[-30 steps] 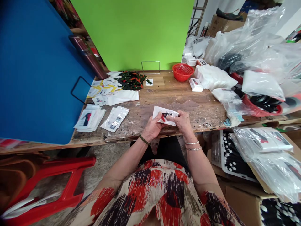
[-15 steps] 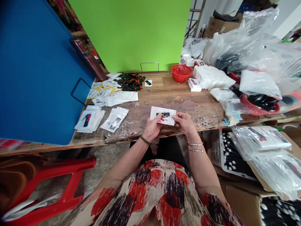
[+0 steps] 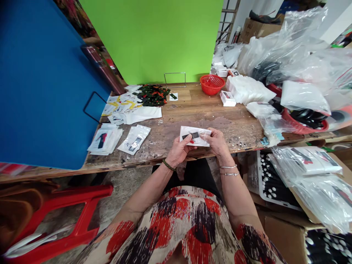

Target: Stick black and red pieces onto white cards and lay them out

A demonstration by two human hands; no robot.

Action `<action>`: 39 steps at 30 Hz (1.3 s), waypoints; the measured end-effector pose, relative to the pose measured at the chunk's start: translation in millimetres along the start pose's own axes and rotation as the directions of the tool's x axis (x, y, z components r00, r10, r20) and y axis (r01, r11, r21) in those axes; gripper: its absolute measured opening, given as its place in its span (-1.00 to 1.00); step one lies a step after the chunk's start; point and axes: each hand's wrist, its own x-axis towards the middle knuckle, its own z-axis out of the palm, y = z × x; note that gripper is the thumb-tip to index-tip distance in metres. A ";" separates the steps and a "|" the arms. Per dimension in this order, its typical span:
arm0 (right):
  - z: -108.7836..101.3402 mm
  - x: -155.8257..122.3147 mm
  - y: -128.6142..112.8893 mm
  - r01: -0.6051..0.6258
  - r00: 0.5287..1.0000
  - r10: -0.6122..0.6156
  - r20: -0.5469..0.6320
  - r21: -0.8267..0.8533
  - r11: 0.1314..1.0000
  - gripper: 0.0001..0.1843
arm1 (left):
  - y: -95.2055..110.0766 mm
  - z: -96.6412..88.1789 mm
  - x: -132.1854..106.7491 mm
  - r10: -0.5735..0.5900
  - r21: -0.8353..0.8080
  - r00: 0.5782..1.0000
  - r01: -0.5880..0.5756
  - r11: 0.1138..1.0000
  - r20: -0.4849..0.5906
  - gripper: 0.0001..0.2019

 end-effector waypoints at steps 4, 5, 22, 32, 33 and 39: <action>-2.0 1.7 -6.0 -0.021 0.999 0.027 0.041 -0.125 0.992 -0.49 | 9.8 -9.4 1.5 0.001 0.115 0.999 -0.006 0.993 0.039 -0.46; -1.1 2.7 -6.7 -0.043 0.997 0.053 0.063 -0.145 0.988 -0.49 | 12.1 -11.8 2.0 0.017 0.142 0.999 -0.021 0.990 0.032 -0.47; 59.6 7.1 -11.0 0.207 0.901 -0.021 0.434 -0.385 0.899 -0.59 | 75.3 -41.8 -40.3 0.372 0.757 0.922 -0.316 0.572 0.104 -0.85; 150.2 16.5 1.4 0.593 0.723 -0.185 0.666 -0.461 0.660 -0.65 | 117.2 -89.0 -69.0 0.593 0.857 0.805 -0.294 0.423 -0.017 -0.76; 161.4 24.3 5.8 0.585 0.717 -0.178 0.674 -0.443 0.679 -0.65 | 125.8 -94.9 -70.4 0.606 0.890 0.796 -0.265 0.371 -0.015 -0.75; 218.7 76.4 33.5 0.632 0.719 -0.217 0.660 -0.492 0.599 -0.79 | 161.8 -123.2 -65.4 0.605 0.989 0.796 0.112 -0.091 -0.034 -0.81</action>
